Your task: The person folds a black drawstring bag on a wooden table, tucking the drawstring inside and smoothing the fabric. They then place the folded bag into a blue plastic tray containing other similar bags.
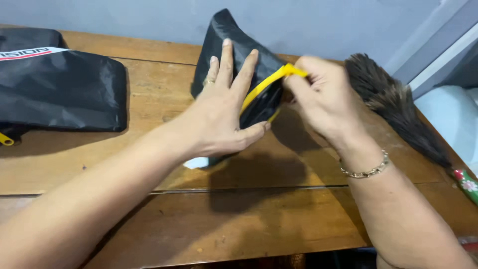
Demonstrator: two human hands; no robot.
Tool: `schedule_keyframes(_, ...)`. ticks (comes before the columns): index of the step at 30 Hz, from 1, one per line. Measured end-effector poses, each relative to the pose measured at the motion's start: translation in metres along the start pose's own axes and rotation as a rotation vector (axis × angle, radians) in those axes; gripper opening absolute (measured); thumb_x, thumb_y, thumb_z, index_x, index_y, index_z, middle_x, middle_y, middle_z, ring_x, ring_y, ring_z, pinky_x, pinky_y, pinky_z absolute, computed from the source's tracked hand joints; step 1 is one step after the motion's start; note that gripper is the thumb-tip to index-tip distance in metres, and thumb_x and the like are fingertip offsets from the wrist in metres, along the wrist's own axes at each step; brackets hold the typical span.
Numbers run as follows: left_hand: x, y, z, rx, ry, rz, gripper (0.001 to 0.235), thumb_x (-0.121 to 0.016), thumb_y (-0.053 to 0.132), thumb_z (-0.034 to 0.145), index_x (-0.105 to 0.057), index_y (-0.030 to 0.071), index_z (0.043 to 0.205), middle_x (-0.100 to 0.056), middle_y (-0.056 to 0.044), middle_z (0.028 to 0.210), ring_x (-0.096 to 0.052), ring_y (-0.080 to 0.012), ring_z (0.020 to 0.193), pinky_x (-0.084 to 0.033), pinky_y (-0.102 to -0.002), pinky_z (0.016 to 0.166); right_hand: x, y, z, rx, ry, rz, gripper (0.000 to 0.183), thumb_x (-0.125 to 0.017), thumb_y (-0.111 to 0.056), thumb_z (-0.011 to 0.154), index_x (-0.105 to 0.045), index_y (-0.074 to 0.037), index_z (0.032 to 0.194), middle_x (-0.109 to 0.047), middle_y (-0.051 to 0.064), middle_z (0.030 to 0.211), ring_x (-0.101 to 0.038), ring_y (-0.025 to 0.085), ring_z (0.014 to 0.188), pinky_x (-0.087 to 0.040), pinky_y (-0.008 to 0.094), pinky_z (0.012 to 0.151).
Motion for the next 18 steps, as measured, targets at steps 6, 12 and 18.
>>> schedule_keyframes(6, 0.085, 0.039, -0.011, -0.235, 0.197, 0.266, 0.126, -0.104, 0.063, 0.056, -0.041, -0.004, 0.143, -0.030, -0.031, 0.149, -0.038, -0.0487, 0.123, -0.043, -0.067, 0.094, 0.047, -0.047, -0.013, 0.491, 0.152, -0.302, 0.017, -0.062, 0.003, 0.110, -0.054, 0.002, 0.094, -0.050, 0.014, 0.097, -0.047, 0.026, 0.096, -0.037, 0.037, 0.084)
schedule_keyframes(12, 0.081, 0.067, -0.006, -0.350, 0.018, -0.032, 0.111, -0.102, 0.051, 0.057, -0.045, 0.005, 0.140, -0.062, -0.017, 0.126, -0.058, -0.0402, 0.115, -0.037, -0.055, 0.095, 0.035, -0.122, -0.043, 0.664, -0.008, -0.338, 0.015, -0.057, -0.001, 0.107, -0.064, 0.013, 0.104, -0.054, 0.028, 0.106, -0.055, 0.037, 0.100, -0.046, 0.044, 0.090)
schedule_keyframes(18, 0.071, 0.067, -0.028, -0.052, 0.105, -0.397, 0.076, -0.078, 0.030, 0.065, -0.049, 0.006, 0.131, -0.076, -0.010, 0.112, -0.075, -0.0305, 0.094, -0.055, -0.037, 0.075, 0.034, -0.151, -0.054, 0.558, -0.029, -0.268, 0.013, -0.078, 0.000, 0.097, -0.071, 0.008, 0.104, -0.070, 0.019, 0.096, -0.062, 0.028, 0.086, -0.045, 0.038, 0.086)
Point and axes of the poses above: each hand's wrist, its own z-axis towards the middle knuckle, its own x-axis out of the back of the hand, y = z × x, the point moved 5 cm from there along z, towards the middle knuckle
